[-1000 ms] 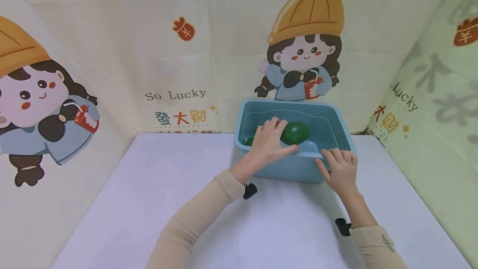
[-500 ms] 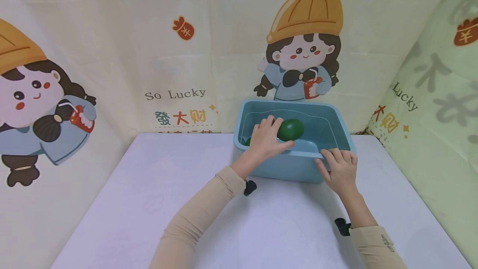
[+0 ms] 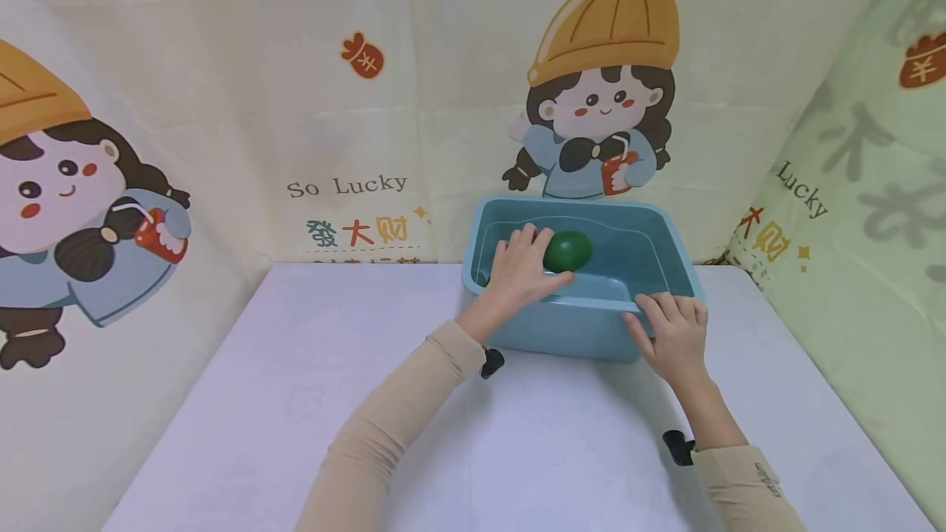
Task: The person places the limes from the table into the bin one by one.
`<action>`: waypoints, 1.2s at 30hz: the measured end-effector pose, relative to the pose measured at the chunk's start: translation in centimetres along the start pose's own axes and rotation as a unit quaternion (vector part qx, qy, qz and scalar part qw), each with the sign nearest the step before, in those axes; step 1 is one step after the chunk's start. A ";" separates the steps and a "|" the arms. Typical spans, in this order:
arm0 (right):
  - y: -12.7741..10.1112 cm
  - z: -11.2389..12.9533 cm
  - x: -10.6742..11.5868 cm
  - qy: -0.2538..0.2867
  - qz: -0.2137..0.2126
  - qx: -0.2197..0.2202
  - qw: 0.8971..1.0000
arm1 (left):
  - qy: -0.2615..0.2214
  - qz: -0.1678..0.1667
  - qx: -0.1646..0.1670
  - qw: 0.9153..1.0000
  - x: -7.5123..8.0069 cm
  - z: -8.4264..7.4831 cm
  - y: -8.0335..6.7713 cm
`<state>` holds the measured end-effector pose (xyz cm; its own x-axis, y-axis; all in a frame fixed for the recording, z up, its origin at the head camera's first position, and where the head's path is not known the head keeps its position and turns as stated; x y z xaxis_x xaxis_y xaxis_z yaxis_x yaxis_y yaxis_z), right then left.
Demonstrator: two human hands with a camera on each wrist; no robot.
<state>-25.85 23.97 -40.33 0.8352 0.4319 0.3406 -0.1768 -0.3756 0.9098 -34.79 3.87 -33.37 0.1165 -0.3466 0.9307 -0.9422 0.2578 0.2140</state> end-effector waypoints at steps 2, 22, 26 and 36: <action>0.0 0.0 0.0 -0.002 0.001 0.001 1.000 | 0.007 -0.003 0.001 1.000 0.0 0.1 0.2; -0.2 -0.1 0.0 0.002 0.006 -0.001 1.000 | 0.026 0.007 0.023 0.999 -0.6 0.7 1.3; -0.2 -0.1 0.0 0.003 0.003 -0.002 1.000 | 0.027 0.013 0.027 0.999 -0.7 0.8 1.3; -0.1 -0.1 0.0 0.002 0.009 -0.002 1.000 | 0.043 0.016 0.034 0.998 -0.5 0.8 1.3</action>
<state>-25.85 24.12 -40.43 0.8294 0.4293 0.3575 -0.1931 -0.3803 0.9045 -36.27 3.70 -33.82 0.1101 -0.2594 0.9595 -0.9648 0.2039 0.1658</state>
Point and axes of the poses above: each hand's wrist, its own y-axis towards the middle knuckle, its own x-axis out of the back of the hand, z = x × y, the point moved 3 cm from there along y, towards the middle knuckle, and after that the axes turned 13 degrees about x, right-handed, at the moved point
